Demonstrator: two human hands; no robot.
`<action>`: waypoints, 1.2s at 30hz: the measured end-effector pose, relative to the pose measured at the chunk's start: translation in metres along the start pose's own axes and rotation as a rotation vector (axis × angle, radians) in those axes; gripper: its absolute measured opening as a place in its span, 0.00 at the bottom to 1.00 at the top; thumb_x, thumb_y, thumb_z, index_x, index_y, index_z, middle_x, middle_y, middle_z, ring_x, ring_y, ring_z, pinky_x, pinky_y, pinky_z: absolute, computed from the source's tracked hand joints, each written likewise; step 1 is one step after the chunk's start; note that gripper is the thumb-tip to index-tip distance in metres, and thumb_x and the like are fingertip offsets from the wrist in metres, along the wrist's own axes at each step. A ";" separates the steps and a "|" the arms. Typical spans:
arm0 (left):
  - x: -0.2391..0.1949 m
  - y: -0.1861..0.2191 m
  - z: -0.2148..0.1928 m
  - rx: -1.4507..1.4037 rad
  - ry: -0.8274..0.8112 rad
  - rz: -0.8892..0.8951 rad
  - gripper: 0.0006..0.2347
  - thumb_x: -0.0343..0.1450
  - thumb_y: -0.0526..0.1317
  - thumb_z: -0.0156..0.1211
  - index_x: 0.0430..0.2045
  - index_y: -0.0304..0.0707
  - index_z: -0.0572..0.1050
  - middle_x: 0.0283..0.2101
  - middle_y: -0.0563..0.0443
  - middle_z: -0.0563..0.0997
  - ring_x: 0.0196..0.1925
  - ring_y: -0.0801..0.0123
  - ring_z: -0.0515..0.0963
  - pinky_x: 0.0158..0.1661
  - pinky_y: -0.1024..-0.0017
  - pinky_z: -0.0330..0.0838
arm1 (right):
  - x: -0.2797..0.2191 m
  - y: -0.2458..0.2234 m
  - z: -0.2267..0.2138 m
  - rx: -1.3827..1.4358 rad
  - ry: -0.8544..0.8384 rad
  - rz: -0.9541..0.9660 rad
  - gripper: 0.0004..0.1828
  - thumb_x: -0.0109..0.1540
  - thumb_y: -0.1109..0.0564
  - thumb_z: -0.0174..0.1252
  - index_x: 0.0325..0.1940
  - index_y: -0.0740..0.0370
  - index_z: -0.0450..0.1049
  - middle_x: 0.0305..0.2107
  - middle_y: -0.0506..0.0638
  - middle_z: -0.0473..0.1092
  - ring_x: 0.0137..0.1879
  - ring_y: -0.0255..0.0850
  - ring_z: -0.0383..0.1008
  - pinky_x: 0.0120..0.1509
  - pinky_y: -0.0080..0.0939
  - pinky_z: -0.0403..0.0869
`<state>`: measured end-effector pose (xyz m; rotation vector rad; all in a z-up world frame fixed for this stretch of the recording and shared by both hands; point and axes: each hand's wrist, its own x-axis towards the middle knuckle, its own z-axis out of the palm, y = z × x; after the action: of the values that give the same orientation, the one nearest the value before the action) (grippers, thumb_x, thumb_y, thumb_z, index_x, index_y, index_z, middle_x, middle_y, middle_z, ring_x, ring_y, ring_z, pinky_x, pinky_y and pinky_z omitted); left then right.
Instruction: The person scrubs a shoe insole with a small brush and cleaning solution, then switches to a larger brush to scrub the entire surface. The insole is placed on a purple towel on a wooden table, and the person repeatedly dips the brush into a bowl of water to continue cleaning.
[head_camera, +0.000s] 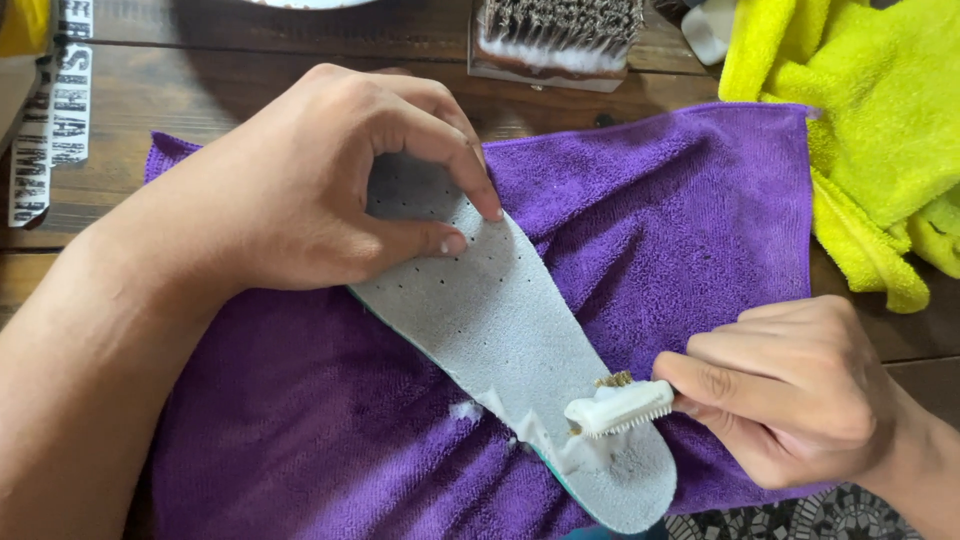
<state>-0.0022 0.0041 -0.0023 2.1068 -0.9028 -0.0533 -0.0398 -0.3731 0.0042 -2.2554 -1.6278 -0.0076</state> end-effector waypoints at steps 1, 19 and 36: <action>0.001 -0.001 0.001 -0.002 0.000 0.001 0.12 0.65 0.35 0.77 0.42 0.50 0.90 0.45 0.53 0.87 0.43 0.66 0.86 0.44 0.67 0.74 | -0.008 -0.001 0.000 0.000 -0.002 0.002 0.10 0.69 0.55 0.58 0.46 0.62 0.82 0.21 0.46 0.68 0.18 0.49 0.59 0.25 0.48 0.62; 0.003 0.003 0.001 0.062 -0.025 -0.022 0.10 0.66 0.38 0.77 0.41 0.51 0.91 0.44 0.54 0.87 0.40 0.66 0.86 0.44 0.65 0.75 | 0.007 0.010 -0.003 -0.105 0.106 -0.002 0.12 0.71 0.54 0.54 0.41 0.57 0.83 0.18 0.45 0.59 0.17 0.44 0.52 0.23 0.45 0.54; 0.002 0.010 0.002 0.149 -0.034 0.019 0.21 0.65 0.36 0.70 0.55 0.39 0.85 0.49 0.44 0.84 0.50 0.50 0.83 0.51 0.54 0.75 | -0.045 0.010 -0.009 0.105 0.012 -0.057 0.12 0.68 0.51 0.56 0.48 0.57 0.82 0.22 0.45 0.66 0.19 0.45 0.58 0.24 0.48 0.57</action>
<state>-0.0078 -0.0026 0.0038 2.2404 -0.9735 -0.0120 -0.0442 -0.4202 0.0004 -2.1265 -1.6465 0.0485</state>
